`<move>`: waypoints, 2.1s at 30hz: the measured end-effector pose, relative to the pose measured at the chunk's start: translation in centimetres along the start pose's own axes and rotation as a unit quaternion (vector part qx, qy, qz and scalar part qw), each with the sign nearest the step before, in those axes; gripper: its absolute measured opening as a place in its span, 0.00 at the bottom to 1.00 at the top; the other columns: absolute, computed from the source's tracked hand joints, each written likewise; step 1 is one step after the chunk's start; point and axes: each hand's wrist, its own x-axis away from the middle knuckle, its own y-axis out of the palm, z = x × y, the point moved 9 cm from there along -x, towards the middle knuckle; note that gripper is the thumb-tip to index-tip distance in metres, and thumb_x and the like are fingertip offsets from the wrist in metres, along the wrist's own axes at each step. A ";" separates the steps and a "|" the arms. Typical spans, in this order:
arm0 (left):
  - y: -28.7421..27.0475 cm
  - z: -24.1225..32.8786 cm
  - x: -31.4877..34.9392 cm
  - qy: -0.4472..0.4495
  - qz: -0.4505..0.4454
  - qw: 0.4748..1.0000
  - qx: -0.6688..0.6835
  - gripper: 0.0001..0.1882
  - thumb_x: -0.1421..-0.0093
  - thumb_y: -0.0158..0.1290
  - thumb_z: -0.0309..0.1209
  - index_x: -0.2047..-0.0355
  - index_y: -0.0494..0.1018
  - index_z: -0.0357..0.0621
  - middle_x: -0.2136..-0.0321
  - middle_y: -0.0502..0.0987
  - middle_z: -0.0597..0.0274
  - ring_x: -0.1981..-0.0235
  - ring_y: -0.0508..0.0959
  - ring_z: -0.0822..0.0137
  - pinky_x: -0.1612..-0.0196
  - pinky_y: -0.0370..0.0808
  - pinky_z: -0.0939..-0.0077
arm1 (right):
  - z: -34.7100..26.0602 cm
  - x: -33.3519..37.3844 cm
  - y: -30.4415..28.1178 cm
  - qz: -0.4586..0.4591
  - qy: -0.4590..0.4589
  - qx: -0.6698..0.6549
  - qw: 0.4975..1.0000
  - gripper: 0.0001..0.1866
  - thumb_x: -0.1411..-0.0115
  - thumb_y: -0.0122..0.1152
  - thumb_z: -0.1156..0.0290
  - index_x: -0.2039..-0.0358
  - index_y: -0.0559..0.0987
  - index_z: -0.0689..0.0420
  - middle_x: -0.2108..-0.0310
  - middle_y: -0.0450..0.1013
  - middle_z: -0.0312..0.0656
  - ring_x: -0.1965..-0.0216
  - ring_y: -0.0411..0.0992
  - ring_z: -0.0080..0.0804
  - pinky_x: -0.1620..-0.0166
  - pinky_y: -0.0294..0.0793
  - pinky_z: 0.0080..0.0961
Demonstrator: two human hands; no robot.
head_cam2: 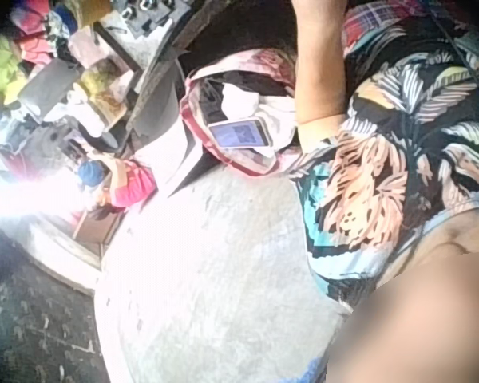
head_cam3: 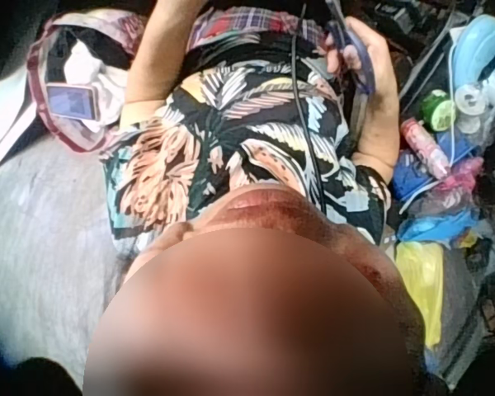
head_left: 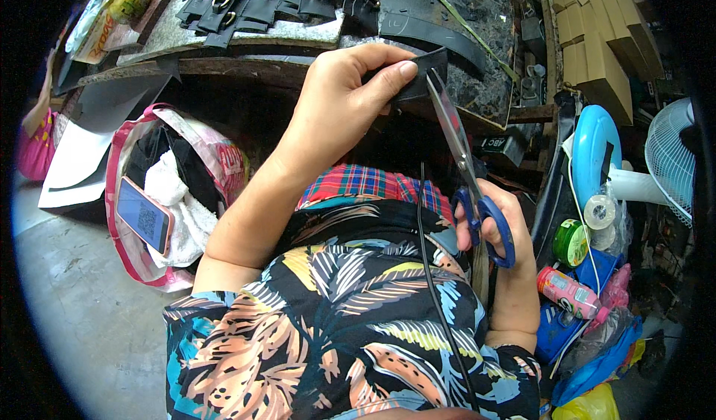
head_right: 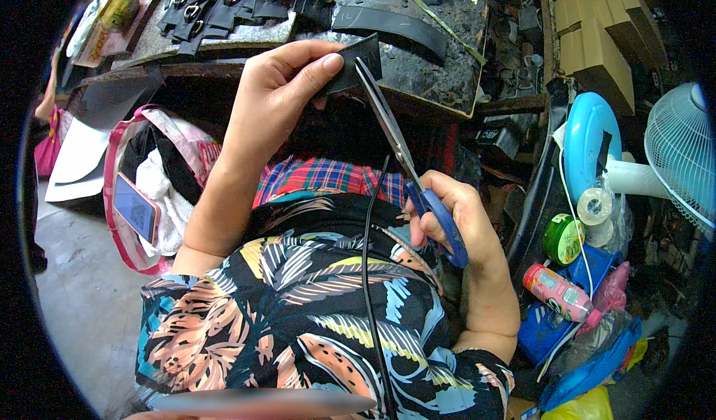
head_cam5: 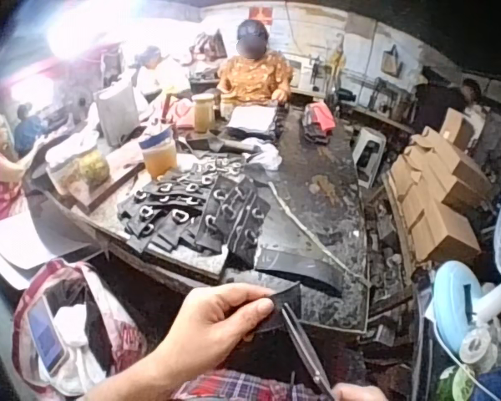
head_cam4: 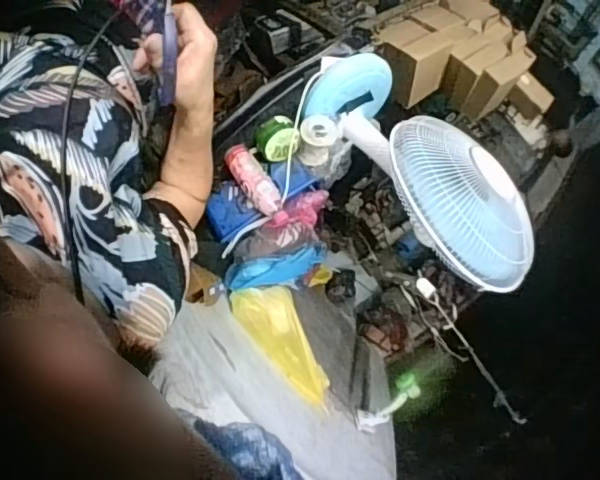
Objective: The person assembles black leather straps with brass D-rings and rivets. They thread the strap through the D-rings, align the hardware, and use scissors to trim excess strap material. Completed straps are stacked on the workbench.
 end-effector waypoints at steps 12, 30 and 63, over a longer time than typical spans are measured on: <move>1.2 -1.8 -0.4 -0.074 -0.037 0.968 0.236 0.11 0.31 0.59 0.33 0.60 0.81 0.36 0.71 0.83 0.65 0.73 0.78 0.78 0.72 0.70 0.84 | 0.4 -0.4 0.6 0.008 -0.015 -0.042 0.999 0.32 0.40 0.72 0.44 0.60 0.75 0.64 0.75 0.74 0.35 0.76 0.75 0.19 0.71 0.74 0.15; 0.1 -0.4 -0.5 -0.039 -0.059 0.988 0.137 0.11 0.34 0.60 0.28 0.56 0.82 0.31 0.67 0.84 0.63 0.67 0.81 0.77 0.61 0.78 0.81 | 0.3 -0.5 -1.5 0.109 0.003 0.073 0.991 0.09 0.40 0.71 0.76 0.66 0.77 0.61 0.77 0.76 0.33 0.80 0.73 0.15 0.76 0.72 0.15; -0.8 -0.4 -0.1 -0.061 -0.045 0.997 0.032 0.11 0.34 0.61 0.27 0.55 0.80 0.32 0.67 0.82 0.65 0.68 0.79 0.78 0.62 0.77 0.81 | -8.8 -6.3 -1.7 0.154 -0.277 0.094 0.944 0.21 0.44 0.75 0.76 0.55 0.71 0.59 0.68 0.76 0.37 0.67 0.75 0.21 0.61 0.75 0.19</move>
